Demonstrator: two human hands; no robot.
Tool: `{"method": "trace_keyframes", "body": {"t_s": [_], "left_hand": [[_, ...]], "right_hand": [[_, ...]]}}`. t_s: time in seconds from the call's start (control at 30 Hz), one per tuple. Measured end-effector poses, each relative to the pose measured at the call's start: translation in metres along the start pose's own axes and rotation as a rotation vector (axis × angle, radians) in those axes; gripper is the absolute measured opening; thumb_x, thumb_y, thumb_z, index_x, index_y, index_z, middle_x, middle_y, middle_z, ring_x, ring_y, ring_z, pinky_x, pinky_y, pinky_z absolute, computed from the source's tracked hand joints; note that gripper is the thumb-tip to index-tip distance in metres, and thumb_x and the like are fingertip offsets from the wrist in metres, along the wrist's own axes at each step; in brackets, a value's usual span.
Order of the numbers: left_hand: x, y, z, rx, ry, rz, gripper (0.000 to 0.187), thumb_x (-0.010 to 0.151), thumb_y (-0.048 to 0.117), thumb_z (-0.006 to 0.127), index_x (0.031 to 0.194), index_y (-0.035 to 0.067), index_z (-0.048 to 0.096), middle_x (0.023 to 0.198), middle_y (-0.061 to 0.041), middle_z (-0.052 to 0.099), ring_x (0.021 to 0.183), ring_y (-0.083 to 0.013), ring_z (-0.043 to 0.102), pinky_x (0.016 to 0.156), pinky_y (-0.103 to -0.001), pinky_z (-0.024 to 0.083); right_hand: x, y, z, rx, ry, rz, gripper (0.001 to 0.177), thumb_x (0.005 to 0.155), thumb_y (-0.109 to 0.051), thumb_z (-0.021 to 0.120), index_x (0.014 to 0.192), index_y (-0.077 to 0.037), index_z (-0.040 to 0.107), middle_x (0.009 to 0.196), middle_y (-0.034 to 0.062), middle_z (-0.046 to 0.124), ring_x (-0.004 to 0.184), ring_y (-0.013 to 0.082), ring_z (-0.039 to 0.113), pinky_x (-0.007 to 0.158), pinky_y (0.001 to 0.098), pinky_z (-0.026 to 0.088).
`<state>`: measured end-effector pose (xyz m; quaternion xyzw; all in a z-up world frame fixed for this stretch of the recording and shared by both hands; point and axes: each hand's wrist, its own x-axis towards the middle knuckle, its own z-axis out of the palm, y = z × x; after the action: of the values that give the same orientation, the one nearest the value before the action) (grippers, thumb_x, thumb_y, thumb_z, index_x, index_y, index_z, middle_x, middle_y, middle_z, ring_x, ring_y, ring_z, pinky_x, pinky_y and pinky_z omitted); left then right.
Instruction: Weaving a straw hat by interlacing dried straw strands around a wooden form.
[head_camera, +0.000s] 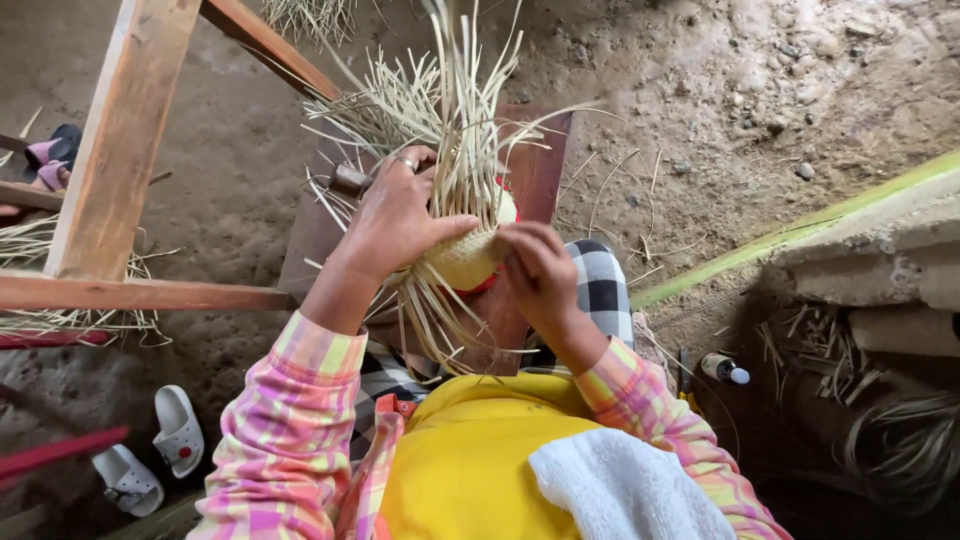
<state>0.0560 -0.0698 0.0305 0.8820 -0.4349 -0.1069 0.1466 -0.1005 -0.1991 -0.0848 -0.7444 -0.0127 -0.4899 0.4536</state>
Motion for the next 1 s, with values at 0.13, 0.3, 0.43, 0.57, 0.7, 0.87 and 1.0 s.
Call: {"method": "trace_keyframes", "body": {"t_s": [0.13, 0.3, 0.43, 0.57, 0.7, 0.87, 1.0], "left_hand": [[-0.006, 0.016, -0.008, -0.094, 0.012, -0.051, 0.063, 0.080, 0.050, 0.086, 0.111, -0.002, 0.068, 0.134, -0.018, 0.056, 0.129, -0.0401, 0.053, 0.105, -0.049, 0.050], [-0.008, 0.011, -0.003, 0.045, 0.100, 0.156, 0.047, 0.086, 0.043, 0.081, 0.102, -0.001, 0.076, 0.134, -0.017, 0.053, 0.130, -0.0425, 0.051, 0.108, -0.049, 0.050], [-0.009, 0.012, 0.004, 0.113, 0.194, 0.233, 0.034, 0.083, 0.043, 0.082, 0.094, 0.011, 0.077, 0.122, -0.011, 0.051, 0.122, -0.0374, 0.048, 0.100, -0.048, 0.046], [-0.012, 0.010, 0.011, 0.168, 0.211, 0.167, 0.029, 0.067, 0.036, 0.091, 0.082, 0.017, 0.075, 0.112, -0.002, 0.045, 0.113, -0.0312, 0.044, 0.090, -0.046, 0.042], [-0.011, 0.020, 0.009, 0.045, 0.228, 0.133, 0.028, 0.069, 0.031, 0.092, 0.080, 0.015, 0.072, 0.115, -0.002, 0.046, 0.116, -0.0324, 0.042, 0.090, -0.046, 0.039], [-0.008, 0.039, 0.010, 0.142, 0.212, 0.148, 0.032, 0.062, 0.031, 0.094, 0.078, 0.013, 0.072, 0.117, -0.002, 0.048, 0.120, -0.0337, 0.038, 0.093, -0.053, 0.034], [-0.002, 0.043, 0.011, 0.154, 0.163, 0.124, 0.027, 0.064, 0.027, 0.094, 0.076, 0.013, 0.074, 0.110, -0.002, 0.048, 0.117, -0.0323, 0.038, 0.092, -0.054, 0.035]], "right_hand": [[0.034, 0.023, -0.004, 0.172, -0.020, 0.362, 0.018, 0.093, 0.003, 0.071, 0.110, -0.003, 0.076, 0.103, 0.0148, 0.067, 0.078, 0.0266, 0.074, 0.066, 0.0372, 0.063], [0.046, 0.067, 0.006, 0.175, -0.189, 0.546, 0.008, 0.085, -0.010, 0.078, 0.092, -0.007, 0.078, 0.090, 0.0123, 0.065, 0.070, 0.0226, 0.067, 0.061, 0.0422, 0.055], [0.050, 0.086, 0.013, 0.096, -0.312, 0.760, 0.013, 0.090, -0.026, 0.081, 0.093, -0.014, 0.078, 0.079, 0.0062, 0.067, 0.068, 0.0145, 0.062, 0.062, 0.0348, 0.052], [0.072, 0.057, 0.020, 0.109, -0.447, 0.954, 0.014, 0.079, -0.028, 0.079, 0.069, -0.018, 0.077, 0.055, -0.0032, 0.060, 0.055, 0.0082, 0.054, 0.055, 0.0321, 0.048], [0.094, 0.019, -0.003, 0.280, -0.335, 0.959, 0.007, 0.078, -0.015, 0.078, 0.075, -0.009, 0.075, 0.063, -0.0012, 0.062, 0.060, 0.0073, 0.053, 0.054, 0.0276, 0.047], [0.077, 0.021, -0.017, 0.871, -0.022, 0.996, 0.013, 0.073, 0.016, 0.075, 0.083, 0.011, 0.070, 0.065, 0.0143, 0.062, 0.055, 0.0175, 0.063, 0.049, 0.0385, 0.057], [0.070, 0.011, -0.033, 0.816, -0.069, 0.993, 0.015, 0.080, 0.013, 0.076, 0.086, 0.007, 0.064, 0.070, 0.0090, 0.063, 0.065, 0.0161, 0.066, 0.062, 0.0306, 0.056]]}}
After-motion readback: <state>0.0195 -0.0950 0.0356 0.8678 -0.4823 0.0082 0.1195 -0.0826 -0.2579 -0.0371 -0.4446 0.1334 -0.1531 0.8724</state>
